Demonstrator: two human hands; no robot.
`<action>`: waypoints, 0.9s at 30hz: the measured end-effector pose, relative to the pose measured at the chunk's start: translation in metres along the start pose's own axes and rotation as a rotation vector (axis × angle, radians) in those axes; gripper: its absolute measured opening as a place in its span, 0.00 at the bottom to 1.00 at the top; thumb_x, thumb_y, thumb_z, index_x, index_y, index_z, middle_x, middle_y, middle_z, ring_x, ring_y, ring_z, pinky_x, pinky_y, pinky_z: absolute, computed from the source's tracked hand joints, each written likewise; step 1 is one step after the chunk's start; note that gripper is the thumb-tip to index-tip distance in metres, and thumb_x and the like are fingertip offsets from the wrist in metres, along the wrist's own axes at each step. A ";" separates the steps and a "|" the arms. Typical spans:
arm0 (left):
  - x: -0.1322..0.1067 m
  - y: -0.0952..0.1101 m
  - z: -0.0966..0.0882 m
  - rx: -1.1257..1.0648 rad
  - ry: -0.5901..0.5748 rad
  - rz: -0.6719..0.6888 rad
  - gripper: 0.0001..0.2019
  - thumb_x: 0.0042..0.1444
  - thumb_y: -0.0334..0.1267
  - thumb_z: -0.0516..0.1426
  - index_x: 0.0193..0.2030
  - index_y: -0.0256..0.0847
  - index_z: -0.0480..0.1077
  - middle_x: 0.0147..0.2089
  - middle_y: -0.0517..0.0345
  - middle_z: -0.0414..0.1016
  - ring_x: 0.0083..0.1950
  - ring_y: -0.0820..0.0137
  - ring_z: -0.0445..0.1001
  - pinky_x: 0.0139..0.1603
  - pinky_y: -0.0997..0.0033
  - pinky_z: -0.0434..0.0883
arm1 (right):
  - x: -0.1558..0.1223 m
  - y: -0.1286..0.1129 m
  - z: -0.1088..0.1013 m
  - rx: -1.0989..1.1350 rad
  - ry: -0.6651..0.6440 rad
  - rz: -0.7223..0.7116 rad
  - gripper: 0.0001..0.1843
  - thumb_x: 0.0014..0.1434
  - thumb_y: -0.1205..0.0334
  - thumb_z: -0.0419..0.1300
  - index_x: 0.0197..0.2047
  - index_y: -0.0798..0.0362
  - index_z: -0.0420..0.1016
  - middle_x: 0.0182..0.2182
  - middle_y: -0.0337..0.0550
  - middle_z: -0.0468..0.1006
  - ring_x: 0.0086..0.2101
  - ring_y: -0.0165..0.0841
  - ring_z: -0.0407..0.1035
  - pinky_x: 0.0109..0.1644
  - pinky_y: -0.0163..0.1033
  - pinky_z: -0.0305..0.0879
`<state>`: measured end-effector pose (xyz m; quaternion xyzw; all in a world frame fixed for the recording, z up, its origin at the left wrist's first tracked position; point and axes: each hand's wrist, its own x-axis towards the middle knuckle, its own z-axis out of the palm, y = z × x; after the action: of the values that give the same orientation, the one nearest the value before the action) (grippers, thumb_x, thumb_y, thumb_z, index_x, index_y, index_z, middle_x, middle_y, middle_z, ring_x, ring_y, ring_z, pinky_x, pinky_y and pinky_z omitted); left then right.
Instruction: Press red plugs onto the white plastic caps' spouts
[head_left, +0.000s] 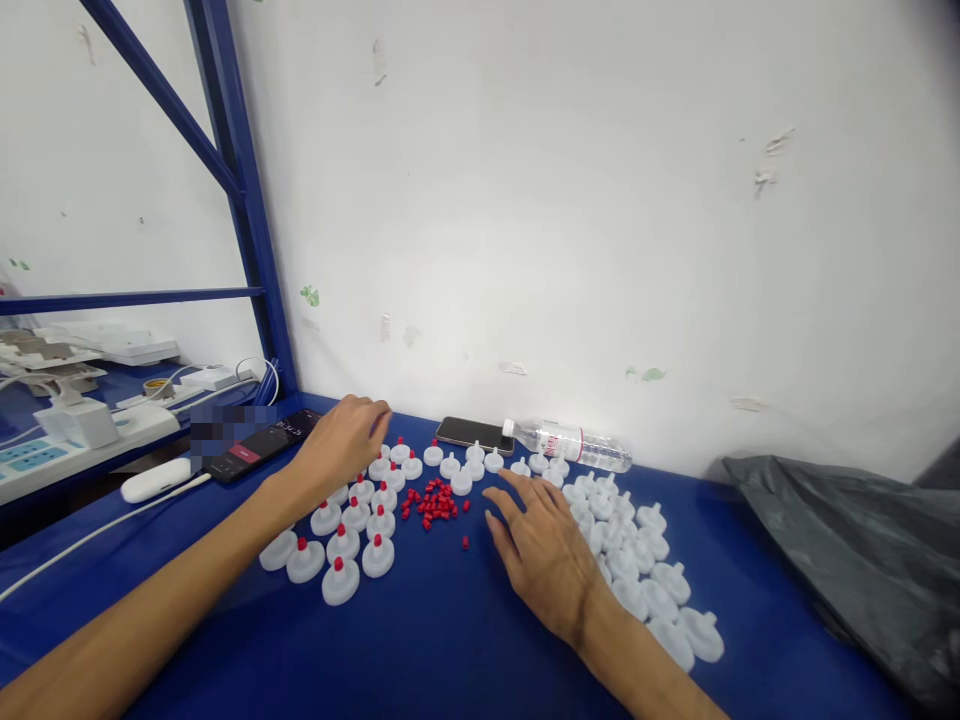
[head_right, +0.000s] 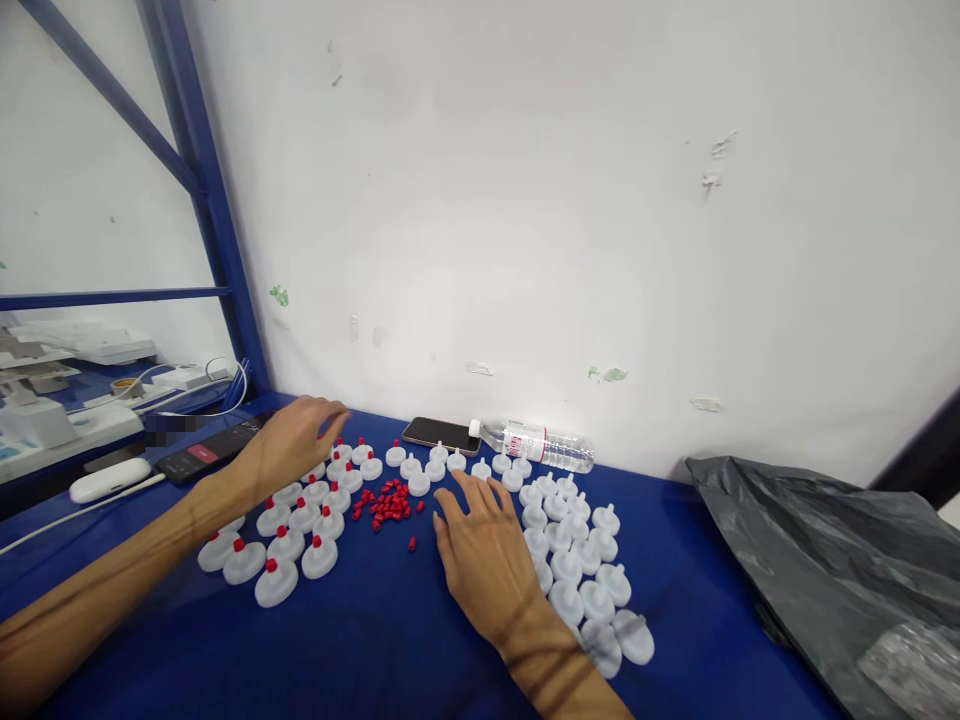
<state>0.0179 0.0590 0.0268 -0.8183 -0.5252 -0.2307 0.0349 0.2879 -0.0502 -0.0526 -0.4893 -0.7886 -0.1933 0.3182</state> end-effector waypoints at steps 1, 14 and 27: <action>-0.001 0.008 0.000 -0.032 -0.005 0.070 0.15 0.73 0.44 0.53 0.53 0.37 0.75 0.53 0.48 0.79 0.59 0.57 0.74 0.63 0.47 0.71 | -0.001 0.000 0.001 0.015 -0.021 0.004 0.14 0.71 0.65 0.55 0.56 0.52 0.76 0.57 0.55 0.79 0.56 0.47 0.74 0.64 0.61 0.67; -0.031 0.038 0.023 -0.308 -0.319 0.417 0.25 0.77 0.50 0.40 0.70 0.49 0.69 0.76 0.55 0.65 0.81 0.56 0.50 0.80 0.45 0.50 | -0.006 -0.009 0.007 0.156 -0.206 -0.032 0.18 0.76 0.61 0.51 0.64 0.49 0.73 0.61 0.49 0.78 0.62 0.43 0.71 0.68 0.59 0.65; -0.034 0.039 0.030 -0.388 -0.413 0.406 0.24 0.77 0.51 0.43 0.71 0.51 0.66 0.77 0.59 0.62 0.80 0.60 0.53 0.82 0.48 0.45 | -0.006 -0.008 0.002 0.233 -0.301 0.023 0.20 0.77 0.59 0.48 0.66 0.49 0.72 0.64 0.49 0.75 0.63 0.43 0.68 0.70 0.61 0.62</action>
<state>0.0511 0.0218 -0.0066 -0.9269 -0.2940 -0.1443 -0.1832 0.2818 -0.0563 -0.0582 -0.4817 -0.8387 -0.0214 0.2533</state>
